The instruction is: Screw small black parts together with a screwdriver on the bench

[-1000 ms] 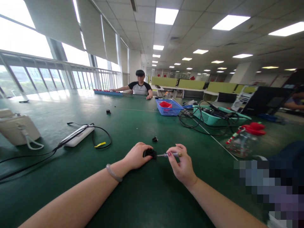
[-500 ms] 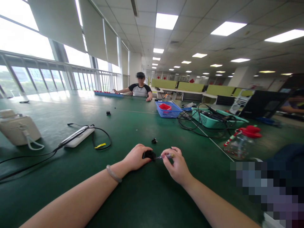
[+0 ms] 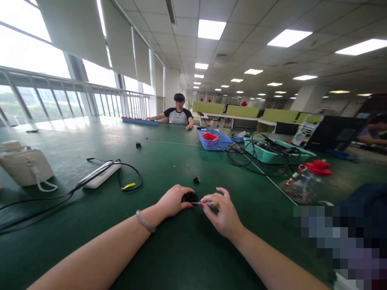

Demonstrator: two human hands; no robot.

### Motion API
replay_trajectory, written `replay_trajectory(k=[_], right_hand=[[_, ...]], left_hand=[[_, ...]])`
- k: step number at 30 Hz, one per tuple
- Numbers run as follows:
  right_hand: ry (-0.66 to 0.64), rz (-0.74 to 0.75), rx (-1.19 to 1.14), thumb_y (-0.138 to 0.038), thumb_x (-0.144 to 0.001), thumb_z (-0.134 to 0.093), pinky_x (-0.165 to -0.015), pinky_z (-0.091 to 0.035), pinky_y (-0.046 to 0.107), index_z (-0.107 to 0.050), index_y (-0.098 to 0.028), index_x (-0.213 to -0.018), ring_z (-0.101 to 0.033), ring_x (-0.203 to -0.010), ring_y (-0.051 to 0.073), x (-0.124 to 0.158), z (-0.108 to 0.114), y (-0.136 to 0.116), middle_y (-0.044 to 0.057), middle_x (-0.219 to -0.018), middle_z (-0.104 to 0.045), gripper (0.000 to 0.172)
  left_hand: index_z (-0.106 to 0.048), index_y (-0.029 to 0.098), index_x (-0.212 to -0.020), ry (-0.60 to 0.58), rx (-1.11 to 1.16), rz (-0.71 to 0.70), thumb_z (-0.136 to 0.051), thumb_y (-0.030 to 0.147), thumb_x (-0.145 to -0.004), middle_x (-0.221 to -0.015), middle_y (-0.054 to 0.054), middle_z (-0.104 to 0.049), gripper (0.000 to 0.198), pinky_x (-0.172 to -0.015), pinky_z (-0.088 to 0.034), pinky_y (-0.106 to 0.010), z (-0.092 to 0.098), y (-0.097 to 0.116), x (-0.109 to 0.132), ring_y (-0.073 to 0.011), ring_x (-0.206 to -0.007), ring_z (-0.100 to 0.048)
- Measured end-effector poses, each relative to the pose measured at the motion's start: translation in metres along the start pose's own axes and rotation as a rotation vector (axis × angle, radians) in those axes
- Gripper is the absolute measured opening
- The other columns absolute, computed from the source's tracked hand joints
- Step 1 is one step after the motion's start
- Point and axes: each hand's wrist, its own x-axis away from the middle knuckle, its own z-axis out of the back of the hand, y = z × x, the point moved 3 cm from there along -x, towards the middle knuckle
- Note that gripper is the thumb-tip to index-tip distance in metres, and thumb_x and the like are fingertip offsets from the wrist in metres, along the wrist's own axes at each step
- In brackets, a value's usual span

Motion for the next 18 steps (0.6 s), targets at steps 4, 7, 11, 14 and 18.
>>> replay_trajectory(k=[4, 7, 11, 14, 18], right_hand=[[0.015, -0.035, 0.034, -0.032, -0.087, -0.06, -0.102, -0.033, 0.051, -0.063, -0.025, -0.083, -0.064, -0.073, 0.018, -0.0005, 0.0008, 0.0044, -0.001, -0.077, -0.069, 0.008], [-0.016, -0.074, 0.046, -0.035, -0.088, -0.058, -0.101, -0.034, 0.051, -0.062, -0.024, -0.08, -0.063, -0.072, 0.017, -0.0012, -0.0007, 0.0069, -0.002, -0.074, -0.068, 0.014], [-0.016, -0.062, 0.036, -0.035, -0.09, -0.057, -0.101, -0.034, 0.051, -0.062, -0.024, -0.081, -0.062, -0.073, 0.017, -0.0003, 0.0, 0.0049, -0.001, -0.075, -0.067, 0.015], [0.032, -0.01, 0.011, -0.032, -0.09, -0.056, -0.102, -0.034, 0.049, -0.061, -0.024, -0.084, -0.062, -0.071, 0.017, 0.0017, 0.0041, 0.0006, -0.001, -0.076, -0.067, 0.011], [0.083, -0.013, 0.028, -0.03, -0.09, -0.054, -0.102, -0.033, 0.049, -0.059, -0.025, -0.086, -0.061, -0.071, 0.017, 0.0029, 0.0071, 0.0001, -0.001, -0.075, -0.066, 0.009]], left_hand=[[-0.06, 0.025, -0.121, -0.011, -0.022, -0.01, -0.072, 0.04, -0.073, -0.112, -0.006, -0.067, 0.052, -0.094, -0.045, -0.037, 0.0001, 0.0008, -0.0004, -0.0252, -0.105, -0.058], [-0.059, 0.025, -0.123, -0.01, -0.029, -0.018, -0.072, 0.041, -0.073, -0.114, -0.006, -0.067, 0.054, -0.094, -0.045, -0.037, -0.0006, 0.0004, -0.0006, -0.0253, -0.106, -0.058], [-0.058, 0.025, -0.124, -0.001, -0.037, -0.029, -0.07, 0.041, -0.075, -0.115, -0.005, -0.067, 0.053, -0.095, -0.045, -0.038, -0.0008, 0.001, 0.0005, -0.0254, -0.106, -0.057], [-0.059, 0.024, -0.124, 0.005, -0.037, -0.028, -0.068, 0.041, -0.077, -0.112, -0.006, -0.068, 0.051, -0.093, -0.045, -0.037, -0.0001, 0.0034, 0.0018, -0.0252, -0.105, -0.058], [-0.059, 0.024, -0.123, 0.014, -0.035, -0.026, -0.066, 0.041, -0.078, -0.111, -0.006, -0.068, 0.049, -0.093, -0.045, -0.037, 0.0009, 0.0068, 0.003, -0.0251, -0.104, -0.059]])
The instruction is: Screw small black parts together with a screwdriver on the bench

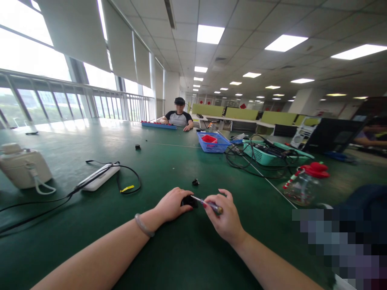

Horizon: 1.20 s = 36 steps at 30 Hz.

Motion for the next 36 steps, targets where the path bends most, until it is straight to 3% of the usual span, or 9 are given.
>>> replay_trajectory(k=[9, 29, 36], right_hand=[[-0.078, -0.131, -0.007, -0.033, -0.093, -0.051, -0.101, -0.033, 0.052, -0.06, -0.026, -0.086, -0.063, -0.078, 0.019, -0.003, -0.009, 0.011, -0.001, -0.082, -0.069, 0.014], [-0.08, -0.175, -0.021, -0.04, -0.093, -0.051, -0.096, -0.04, 0.05, -0.064, -0.028, -0.087, -0.063, -0.089, 0.023, -0.004, -0.009, 0.017, 0.0, -0.086, -0.071, 0.019], [0.028, -0.135, -0.106, -0.038, -0.093, -0.05, -0.099, -0.039, 0.047, -0.061, -0.026, -0.085, -0.063, -0.081, 0.021, -0.002, -0.003, 0.018, 0.0, -0.08, -0.069, 0.018]], left_hand=[[-0.059, 0.024, -0.123, -0.012, 0.002, -0.012, -0.064, 0.04, -0.079, -0.113, -0.005, -0.067, 0.047, -0.095, -0.044, -0.037, 0.0, 0.001, 0.0, -0.0243, -0.105, -0.058], [-0.058, 0.023, -0.123, 0.016, 0.002, -0.075, -0.05, 0.037, -0.091, -0.117, -0.006, -0.065, 0.036, -0.1, -0.041, -0.038, 0.004, 0.008, 0.002, -0.0225, -0.11, -0.055], [-0.054, 0.024, -0.128, 0.016, -0.032, -0.062, -0.044, 0.03, -0.093, -0.118, -0.007, -0.062, 0.036, -0.101, -0.04, -0.038, 0.001, 0.005, 0.0, -0.0228, -0.111, -0.052]])
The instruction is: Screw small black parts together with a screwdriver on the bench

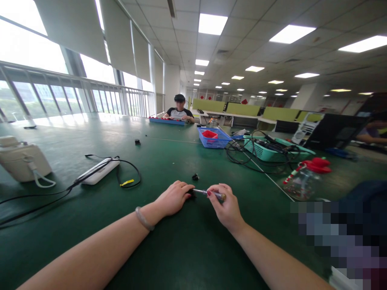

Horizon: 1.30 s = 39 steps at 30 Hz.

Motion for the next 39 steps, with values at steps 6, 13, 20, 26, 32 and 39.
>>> replay_trajectory(k=[6, 13, 20, 26, 32, 39], right_hand=[[0.121, 0.013, -0.029, -0.038, -0.092, -0.05, -0.089, -0.045, 0.042, -0.061, -0.024, -0.083, -0.062, -0.086, 0.022, 0.001, 0.004, 0.001, 0.003, -0.081, -0.067, 0.02], [0.169, 0.006, -0.037, -0.039, -0.091, -0.051, -0.084, -0.045, 0.04, -0.061, -0.023, -0.084, -0.06, -0.086, 0.022, 0.001, 0.004, 0.005, 0.004, -0.083, -0.067, 0.02], [0.12, 0.002, -0.028, -0.037, -0.092, -0.05, -0.087, -0.041, 0.039, -0.059, -0.023, -0.073, -0.058, -0.077, 0.02, -0.001, 0.002, 0.005, 0.002, -0.071, -0.063, 0.024], [0.035, -0.05, -0.015, -0.038, -0.092, -0.049, -0.084, -0.041, 0.038, -0.059, -0.023, -0.073, -0.058, -0.079, 0.021, -0.002, -0.001, 0.007, 0.001, -0.072, -0.064, 0.026], [-0.085, -0.138, -0.019, -0.043, -0.093, -0.046, -0.079, -0.042, 0.037, -0.06, -0.023, -0.075, -0.058, -0.084, 0.023, -0.003, -0.003, 0.009, 0.002, -0.077, -0.064, 0.03], [-0.04, -0.117, -0.032, -0.044, -0.092, -0.047, -0.08, -0.043, 0.038, -0.061, -0.023, -0.077, -0.058, -0.087, 0.024, -0.001, -0.001, 0.011, 0.004, -0.078, -0.065, 0.03]], left_hand=[[-0.05, 0.028, -0.132, -0.007, -0.023, -0.012, -0.039, 0.02, -0.093, -0.119, -0.007, -0.059, 0.041, -0.099, -0.041, -0.038, -0.005, -0.004, 0.0, -0.0229, -0.11, -0.048], [-0.051, 0.027, -0.132, -0.023, -0.03, -0.024, -0.042, 0.023, -0.094, -0.116, -0.006, -0.06, 0.039, -0.1, -0.04, -0.038, -0.008, -0.007, -0.002, -0.0221, -0.107, -0.048], [-0.049, 0.027, -0.133, -0.059, -0.022, -0.008, -0.051, 0.027, -0.091, -0.122, -0.007, -0.056, 0.042, -0.102, -0.04, -0.038, -0.009, -0.008, -0.002, -0.0228, -0.111, -0.048], [-0.049, 0.025, -0.133, -0.028, -0.014, -0.016, -0.05, 0.022, -0.091, -0.125, -0.006, -0.055, 0.042, -0.104, -0.039, -0.038, -0.009, -0.008, -0.001, -0.0225, -0.114, -0.048], [-0.048, 0.026, -0.133, -0.018, 0.005, -0.016, -0.046, 0.017, -0.091, -0.126, -0.007, -0.054, 0.043, -0.103, -0.041, -0.036, -0.009, -0.01, -0.001, -0.0213, -0.115, -0.052], [-0.046, 0.026, -0.135, -0.04, 0.018, 0.026, -0.05, 0.023, -0.09, -0.128, -0.006, -0.054, 0.046, -0.104, -0.041, -0.037, -0.006, -0.011, -0.001, -0.0225, -0.116, -0.053]])
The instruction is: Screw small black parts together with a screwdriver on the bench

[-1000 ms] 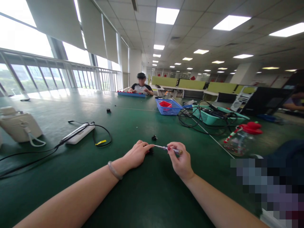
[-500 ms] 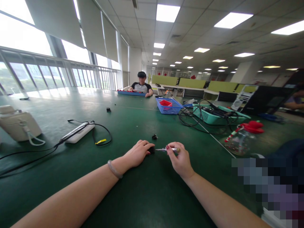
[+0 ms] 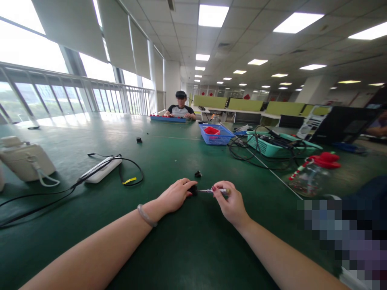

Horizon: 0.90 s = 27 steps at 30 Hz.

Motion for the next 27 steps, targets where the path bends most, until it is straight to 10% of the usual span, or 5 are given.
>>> replay_trajectory(k=[15, 27], right_hand=[[-0.118, -0.056, 0.038, -0.043, -0.092, -0.049, -0.084, -0.042, 0.039, -0.065, -0.024, -0.087, -0.058, -0.094, 0.025, -0.001, -0.004, -0.003, 0.003, -0.087, -0.068, 0.025], [0.141, -0.021, -0.045, -0.039, -0.09, -0.054, -0.079, -0.047, 0.036, -0.065, -0.022, -0.091, -0.061, -0.083, 0.022, -0.008, 0.0, 0.015, 0.005, -0.088, -0.066, 0.02]], left_hand=[[-0.047, 0.024, -0.133, 0.044, 0.021, -0.023, -0.047, 0.025, -0.092, -0.13, -0.007, -0.054, 0.042, -0.104, -0.042, -0.036, 0.005, 0.006, 0.001, -0.0212, -0.115, -0.055], [-0.051, 0.026, -0.131, 0.068, -0.206, 0.272, -0.032, 0.028, -0.096, -0.113, -0.011, -0.056, 0.04, -0.084, -0.049, -0.036, 0.007, -0.005, 0.004, -0.0218, -0.091, -0.063]])
